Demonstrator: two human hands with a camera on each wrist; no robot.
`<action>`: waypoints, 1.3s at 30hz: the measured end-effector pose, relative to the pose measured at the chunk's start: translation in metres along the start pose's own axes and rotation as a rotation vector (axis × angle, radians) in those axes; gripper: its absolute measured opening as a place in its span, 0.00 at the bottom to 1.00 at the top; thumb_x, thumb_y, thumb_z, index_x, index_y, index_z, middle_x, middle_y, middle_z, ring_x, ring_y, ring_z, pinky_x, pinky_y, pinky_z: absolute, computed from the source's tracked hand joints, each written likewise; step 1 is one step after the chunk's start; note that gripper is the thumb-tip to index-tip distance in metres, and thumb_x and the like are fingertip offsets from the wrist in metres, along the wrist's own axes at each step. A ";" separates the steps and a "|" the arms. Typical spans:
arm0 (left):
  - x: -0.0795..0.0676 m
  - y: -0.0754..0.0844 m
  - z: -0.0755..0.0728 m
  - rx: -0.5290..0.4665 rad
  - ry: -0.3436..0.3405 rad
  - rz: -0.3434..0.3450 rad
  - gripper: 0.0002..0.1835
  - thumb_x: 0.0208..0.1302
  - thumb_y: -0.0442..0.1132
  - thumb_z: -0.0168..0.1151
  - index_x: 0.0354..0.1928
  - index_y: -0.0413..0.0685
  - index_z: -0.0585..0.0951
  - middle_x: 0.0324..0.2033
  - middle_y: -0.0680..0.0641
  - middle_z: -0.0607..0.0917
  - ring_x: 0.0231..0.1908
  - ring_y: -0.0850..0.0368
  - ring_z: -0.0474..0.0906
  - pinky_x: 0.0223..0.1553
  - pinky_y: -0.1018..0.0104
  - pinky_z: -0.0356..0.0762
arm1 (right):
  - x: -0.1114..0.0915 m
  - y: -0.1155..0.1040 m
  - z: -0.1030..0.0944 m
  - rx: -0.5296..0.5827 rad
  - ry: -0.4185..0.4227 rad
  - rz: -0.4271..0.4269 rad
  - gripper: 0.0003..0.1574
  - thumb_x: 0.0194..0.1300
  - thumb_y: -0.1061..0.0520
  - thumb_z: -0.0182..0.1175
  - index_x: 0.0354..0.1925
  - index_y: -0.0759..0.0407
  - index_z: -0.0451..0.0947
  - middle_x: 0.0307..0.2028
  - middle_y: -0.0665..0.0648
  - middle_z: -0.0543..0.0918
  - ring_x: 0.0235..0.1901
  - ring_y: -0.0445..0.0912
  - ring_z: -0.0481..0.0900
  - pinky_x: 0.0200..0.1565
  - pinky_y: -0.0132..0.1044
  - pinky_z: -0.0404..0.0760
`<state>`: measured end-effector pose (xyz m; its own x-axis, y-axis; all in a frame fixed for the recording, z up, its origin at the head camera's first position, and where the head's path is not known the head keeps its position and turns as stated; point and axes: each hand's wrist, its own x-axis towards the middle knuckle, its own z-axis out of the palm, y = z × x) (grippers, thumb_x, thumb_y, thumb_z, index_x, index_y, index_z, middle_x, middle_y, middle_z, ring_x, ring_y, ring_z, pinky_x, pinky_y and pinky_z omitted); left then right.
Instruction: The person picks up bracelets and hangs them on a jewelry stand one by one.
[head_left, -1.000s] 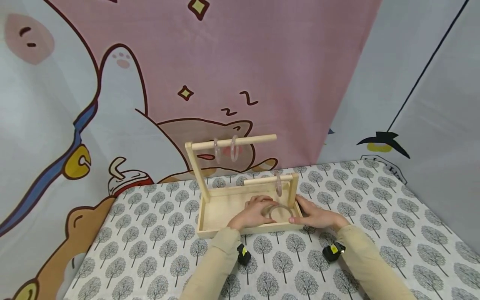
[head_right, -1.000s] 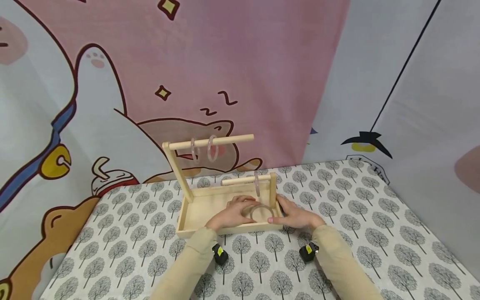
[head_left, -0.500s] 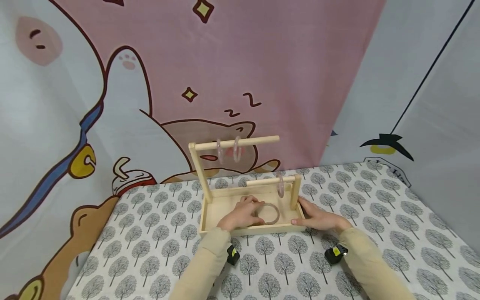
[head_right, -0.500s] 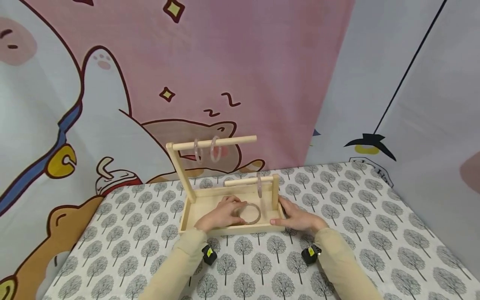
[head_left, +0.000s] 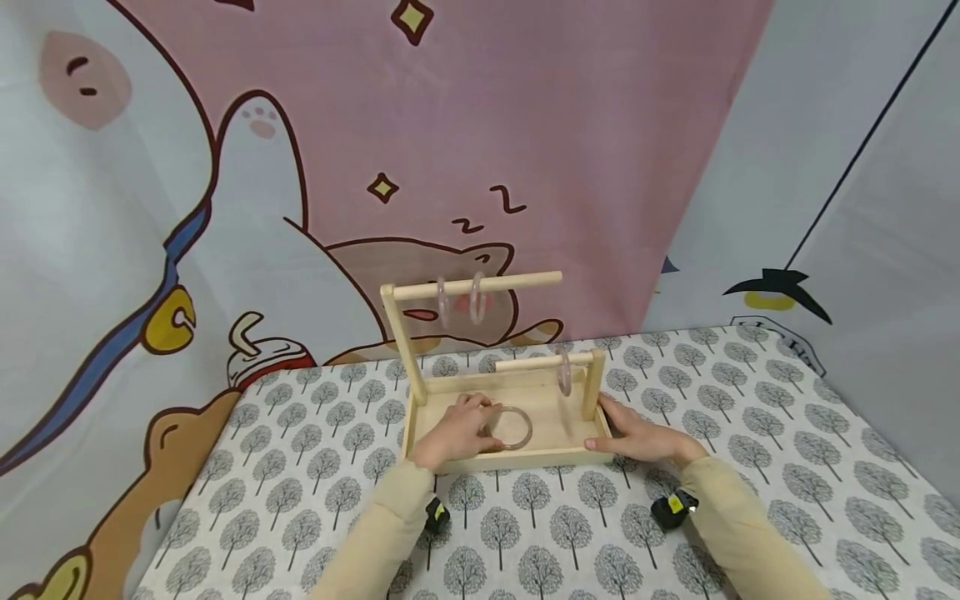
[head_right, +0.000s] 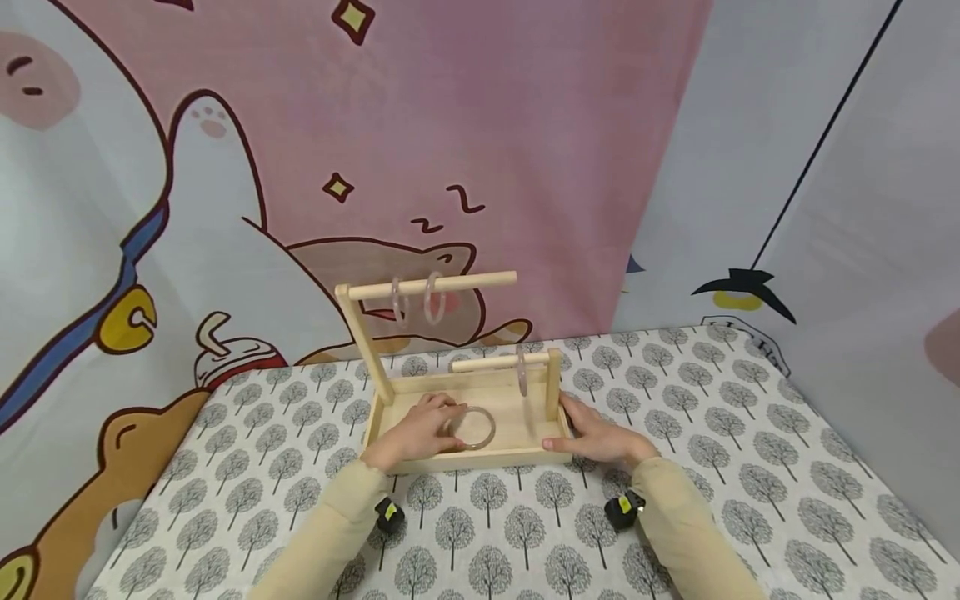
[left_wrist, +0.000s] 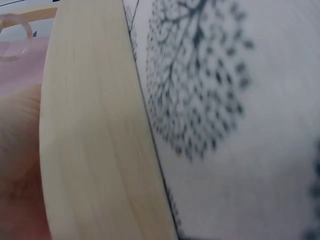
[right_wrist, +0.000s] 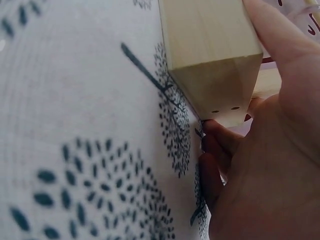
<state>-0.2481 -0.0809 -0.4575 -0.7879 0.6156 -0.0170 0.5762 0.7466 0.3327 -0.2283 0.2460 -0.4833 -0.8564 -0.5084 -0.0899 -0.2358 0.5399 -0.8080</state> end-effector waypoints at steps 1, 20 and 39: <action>-0.002 -0.002 -0.001 0.004 0.008 0.002 0.35 0.60 0.51 0.68 0.65 0.40 0.72 0.56 0.44 0.75 0.57 0.45 0.65 0.55 0.49 0.68 | 0.000 0.000 0.000 0.003 0.000 -0.002 0.62 0.63 0.43 0.63 0.76 0.62 0.35 0.73 0.71 0.38 0.71 0.68 0.38 0.62 0.72 0.41; -0.007 -0.019 -0.001 -0.138 0.083 0.046 0.42 0.53 0.51 0.74 0.65 0.34 0.70 0.59 0.36 0.72 0.58 0.39 0.66 0.61 0.45 0.65 | -0.001 0.001 -0.001 0.021 0.000 0.012 0.62 0.63 0.44 0.63 0.76 0.62 0.34 0.74 0.71 0.36 0.71 0.68 0.36 0.61 0.73 0.38; -0.014 -0.027 0.004 -0.200 0.202 0.080 0.40 0.46 0.47 0.77 0.61 0.35 0.74 0.55 0.37 0.73 0.51 0.45 0.73 0.55 0.48 0.72 | -0.007 -0.011 -0.001 0.018 -0.022 0.000 0.62 0.65 0.43 0.61 0.76 0.60 0.31 0.71 0.77 0.34 0.68 0.74 0.34 0.57 0.77 0.38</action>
<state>-0.2511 -0.1085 -0.4700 -0.7807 0.5927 0.1980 0.5995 0.6210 0.5050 -0.2204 0.2440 -0.4727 -0.8461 -0.5231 -0.1027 -0.2272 0.5281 -0.8182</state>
